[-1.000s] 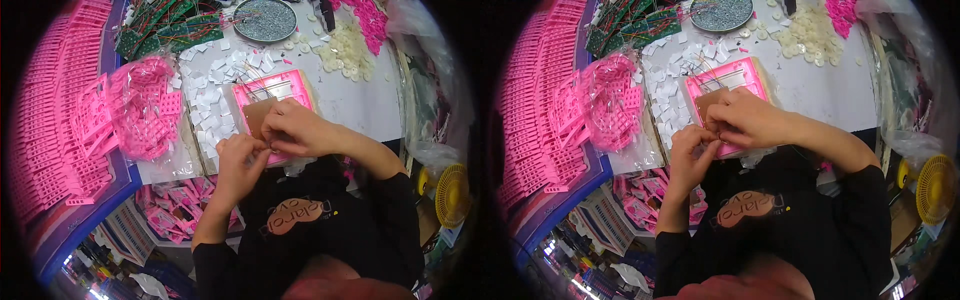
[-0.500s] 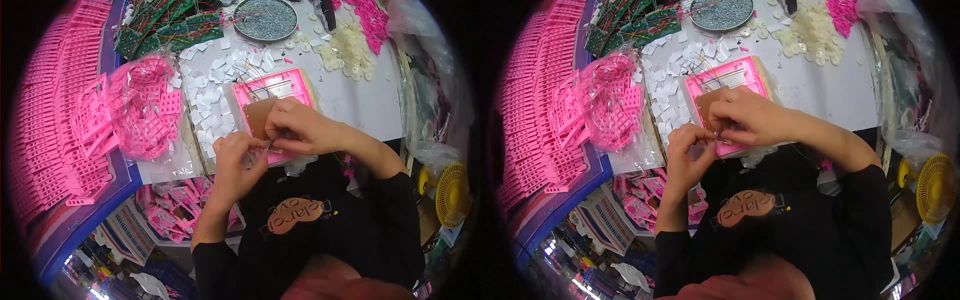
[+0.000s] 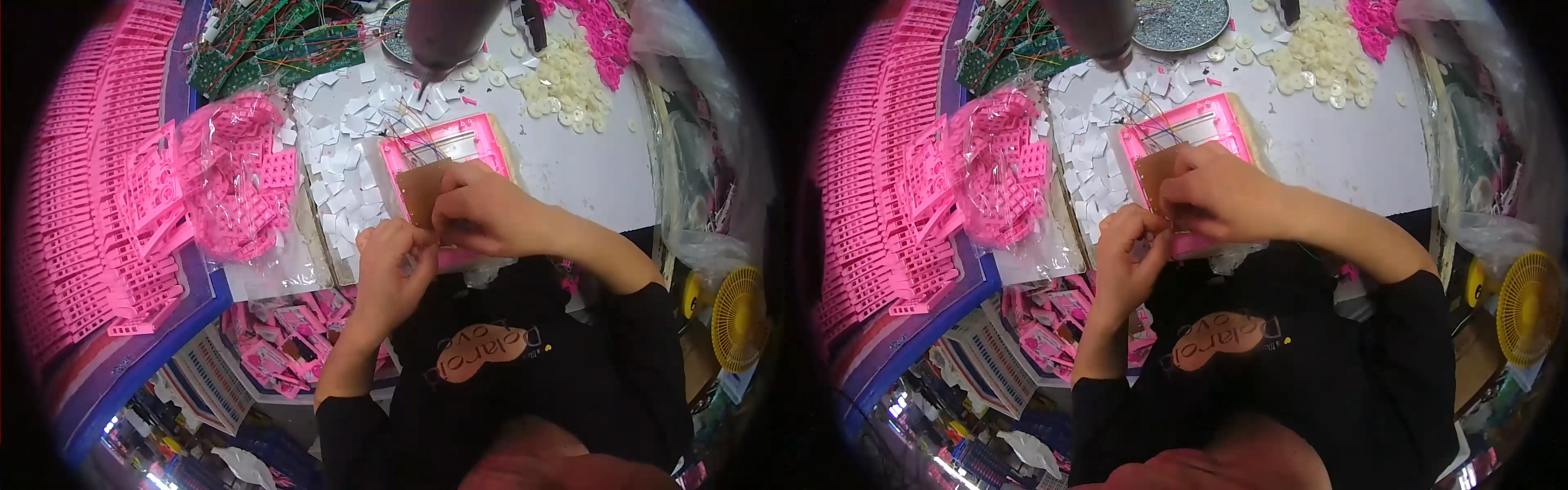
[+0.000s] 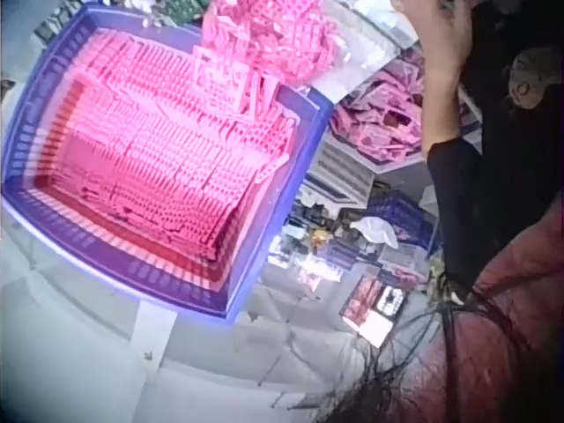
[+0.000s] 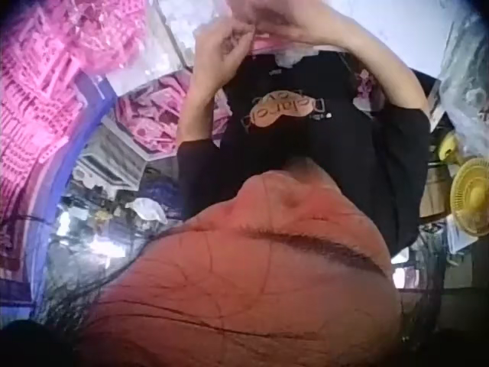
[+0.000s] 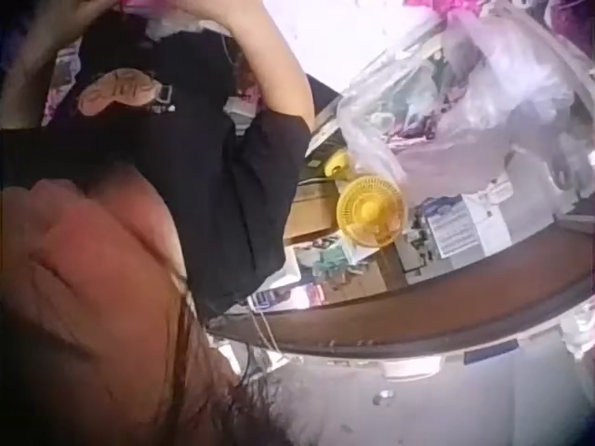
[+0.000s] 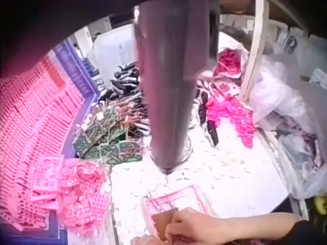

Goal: Assembling electronic components and plastic housings for pink toy banks.

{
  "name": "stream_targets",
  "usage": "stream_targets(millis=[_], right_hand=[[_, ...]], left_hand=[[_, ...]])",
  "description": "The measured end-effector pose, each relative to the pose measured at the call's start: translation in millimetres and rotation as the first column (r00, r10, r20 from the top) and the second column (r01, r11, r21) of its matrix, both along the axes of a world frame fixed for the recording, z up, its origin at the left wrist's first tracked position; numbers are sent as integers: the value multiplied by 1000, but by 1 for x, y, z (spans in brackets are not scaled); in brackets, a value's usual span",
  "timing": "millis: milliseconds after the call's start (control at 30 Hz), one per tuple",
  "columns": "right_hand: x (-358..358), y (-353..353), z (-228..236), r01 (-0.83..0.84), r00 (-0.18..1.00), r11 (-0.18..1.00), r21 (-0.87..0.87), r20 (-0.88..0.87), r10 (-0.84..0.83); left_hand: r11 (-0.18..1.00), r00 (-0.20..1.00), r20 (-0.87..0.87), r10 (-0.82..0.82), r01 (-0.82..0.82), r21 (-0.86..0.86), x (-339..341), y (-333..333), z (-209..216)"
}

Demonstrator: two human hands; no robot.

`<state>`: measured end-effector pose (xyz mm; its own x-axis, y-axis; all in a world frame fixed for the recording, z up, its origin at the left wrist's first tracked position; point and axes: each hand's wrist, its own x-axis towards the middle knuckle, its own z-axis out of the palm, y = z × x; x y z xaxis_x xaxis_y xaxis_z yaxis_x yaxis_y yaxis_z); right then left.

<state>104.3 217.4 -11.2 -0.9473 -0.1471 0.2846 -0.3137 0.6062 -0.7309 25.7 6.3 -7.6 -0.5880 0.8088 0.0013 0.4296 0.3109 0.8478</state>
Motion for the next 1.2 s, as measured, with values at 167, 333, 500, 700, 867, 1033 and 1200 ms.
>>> stream_targets(millis=[167,333,500,700,867,1033,1200], right_hand=[[27,-26,10,213,976,961,-176,77,-202],[37,-37,-4,397,911,847,-353,261,-318],[40,-35,-10,341,940,866,-366,120,-320],[36,-34,-13,155,966,988,0,-208,-152],[33,-31,-9,167,967,986,-21,-192,-168],[37,-29,-6,256,966,940,-226,86,-242],[41,-29,3,372,895,867,-333,376,-239]], left_hand=[[991,989,107,107,-114,64,13,8,-4],[978,956,-253,147,-101,185,21,15,-8],[980,908,369,196,-172,-97,14,6,-4],[984,453,874,177,-51,-173,-21,11,12],[997,559,826,67,1,-81,-21,4,7],[996,714,696,76,-22,-87,-14,7,5],[994,718,694,56,25,-107,-10,5,2]])
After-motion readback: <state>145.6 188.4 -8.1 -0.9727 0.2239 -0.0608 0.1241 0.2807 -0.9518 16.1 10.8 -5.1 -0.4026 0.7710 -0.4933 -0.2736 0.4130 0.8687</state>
